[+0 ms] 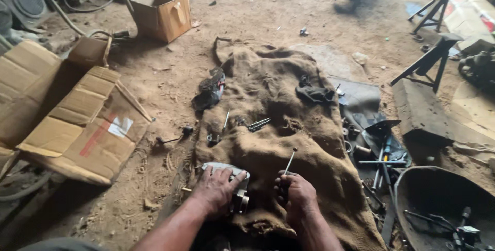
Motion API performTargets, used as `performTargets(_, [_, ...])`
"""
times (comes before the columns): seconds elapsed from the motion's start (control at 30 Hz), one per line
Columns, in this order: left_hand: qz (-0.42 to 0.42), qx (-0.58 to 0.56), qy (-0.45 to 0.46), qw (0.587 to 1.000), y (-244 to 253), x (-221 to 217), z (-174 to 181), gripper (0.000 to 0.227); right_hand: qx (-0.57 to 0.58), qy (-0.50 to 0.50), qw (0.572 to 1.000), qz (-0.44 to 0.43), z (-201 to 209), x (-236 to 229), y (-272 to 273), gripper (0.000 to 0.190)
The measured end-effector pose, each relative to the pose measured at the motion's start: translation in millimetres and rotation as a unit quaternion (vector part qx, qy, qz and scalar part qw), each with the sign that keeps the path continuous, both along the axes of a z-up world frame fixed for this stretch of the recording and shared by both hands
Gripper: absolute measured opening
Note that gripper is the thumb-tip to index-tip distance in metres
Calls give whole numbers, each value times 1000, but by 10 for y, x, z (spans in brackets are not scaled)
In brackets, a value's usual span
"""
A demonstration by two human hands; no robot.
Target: The person assembles a cylindrical mechanical part on a cloth on the floor, using a screwdriver to tighten screws and aligning components by hand.
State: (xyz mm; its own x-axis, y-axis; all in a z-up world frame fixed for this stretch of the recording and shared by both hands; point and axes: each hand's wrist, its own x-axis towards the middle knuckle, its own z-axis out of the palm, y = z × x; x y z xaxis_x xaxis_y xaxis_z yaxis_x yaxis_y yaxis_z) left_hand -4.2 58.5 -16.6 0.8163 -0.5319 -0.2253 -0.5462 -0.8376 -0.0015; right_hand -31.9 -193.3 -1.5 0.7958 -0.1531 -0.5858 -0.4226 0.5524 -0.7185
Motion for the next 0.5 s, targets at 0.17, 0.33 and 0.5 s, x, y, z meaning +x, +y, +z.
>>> performTargets(0.17, [28, -11, 53, 998, -81, -47, 425, 81, -19, -23, 999, -19, 43, 85, -117, 16])
performTargets(0.33, [41, -17, -2, 999, -160, 23, 565, 55, -3, 0, 1000, -22, 167, 109, -155, 15])
performTargets(0.5, [283, -188, 151, 928, -202, 189, 752, 23, -9, 5, 999, -54, 455, 156, -143, 17])
